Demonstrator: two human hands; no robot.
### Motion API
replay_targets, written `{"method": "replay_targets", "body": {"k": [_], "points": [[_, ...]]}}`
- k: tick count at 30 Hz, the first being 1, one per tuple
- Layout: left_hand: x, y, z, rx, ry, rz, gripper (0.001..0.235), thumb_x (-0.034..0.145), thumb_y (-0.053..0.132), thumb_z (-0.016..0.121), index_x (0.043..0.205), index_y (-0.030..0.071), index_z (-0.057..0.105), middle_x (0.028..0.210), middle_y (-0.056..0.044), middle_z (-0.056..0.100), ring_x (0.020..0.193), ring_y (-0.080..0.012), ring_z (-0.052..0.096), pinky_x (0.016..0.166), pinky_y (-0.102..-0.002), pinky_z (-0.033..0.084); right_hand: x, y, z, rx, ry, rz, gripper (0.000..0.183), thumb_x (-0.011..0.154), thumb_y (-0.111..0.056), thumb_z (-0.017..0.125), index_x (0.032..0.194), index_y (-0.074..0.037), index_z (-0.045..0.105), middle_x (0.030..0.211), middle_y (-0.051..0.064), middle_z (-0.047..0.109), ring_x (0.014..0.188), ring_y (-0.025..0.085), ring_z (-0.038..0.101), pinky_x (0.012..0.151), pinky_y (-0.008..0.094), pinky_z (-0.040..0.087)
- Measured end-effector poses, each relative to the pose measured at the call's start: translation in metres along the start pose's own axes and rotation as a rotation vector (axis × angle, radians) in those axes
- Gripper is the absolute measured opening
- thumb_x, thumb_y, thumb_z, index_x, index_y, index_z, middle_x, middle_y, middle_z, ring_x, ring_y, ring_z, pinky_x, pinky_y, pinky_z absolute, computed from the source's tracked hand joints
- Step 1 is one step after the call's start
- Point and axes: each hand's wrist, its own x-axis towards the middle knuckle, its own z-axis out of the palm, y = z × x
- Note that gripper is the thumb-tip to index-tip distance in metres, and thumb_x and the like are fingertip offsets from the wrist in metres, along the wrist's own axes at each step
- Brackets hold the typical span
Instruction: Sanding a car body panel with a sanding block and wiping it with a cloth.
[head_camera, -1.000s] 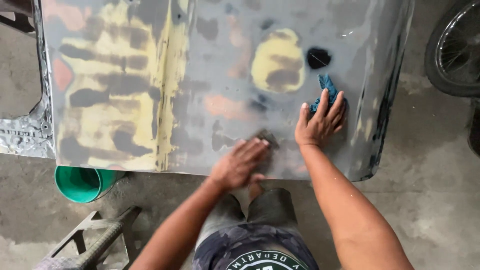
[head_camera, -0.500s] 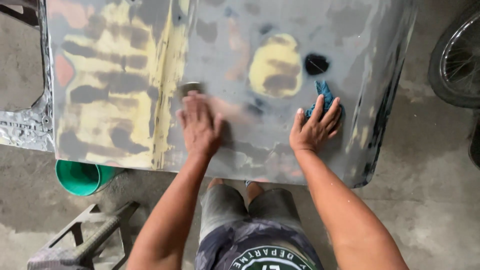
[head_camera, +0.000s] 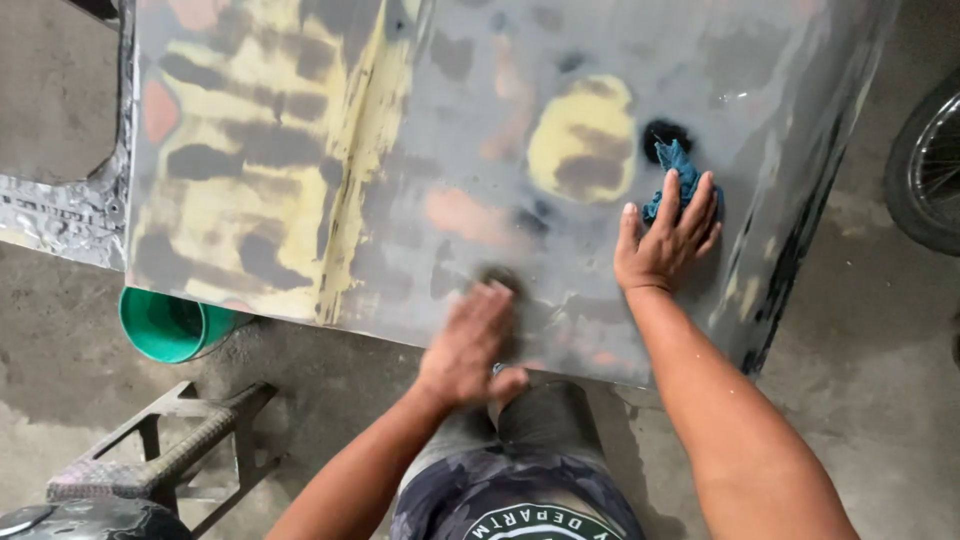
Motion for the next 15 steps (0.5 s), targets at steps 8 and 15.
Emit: {"method": "replay_targets", "body": {"k": [8, 15], "points": [[0.074, -0.048, -0.023, 0.117, 0.112, -0.366, 0.09, 0.102, 0.062, 0.036, 0.164, -0.001, 0.025, 0.171, -0.021, 0.017, 0.159, -0.0359, 0.012, 0.126, -0.054, 0.01, -0.002, 0.0, 0.003, 0.003, -0.009, 0.002, 0.071, 0.105, -0.045, 0.062, 0.166, -0.018, 0.038, 0.173, 0.02, 0.019, 0.158, 0.044, 0.022, 0.123, 0.067, 0.016], [0.097, -0.037, -0.032, 0.029, -0.215, 0.206, 0.085, 0.098, 0.067, 0.041, 0.162, 0.012, 0.024, 0.172, -0.009, 0.02, 0.16, -0.0301, 0.015, 0.128, -0.052, 0.011, 0.045, 0.011, 0.016, -0.001, -0.008, -0.003, 0.074, 0.103, -0.049, 0.065, 0.165, -0.019, 0.039, 0.171, 0.021, 0.017, 0.156, 0.045, 0.021, 0.123, 0.065, 0.016]]}}
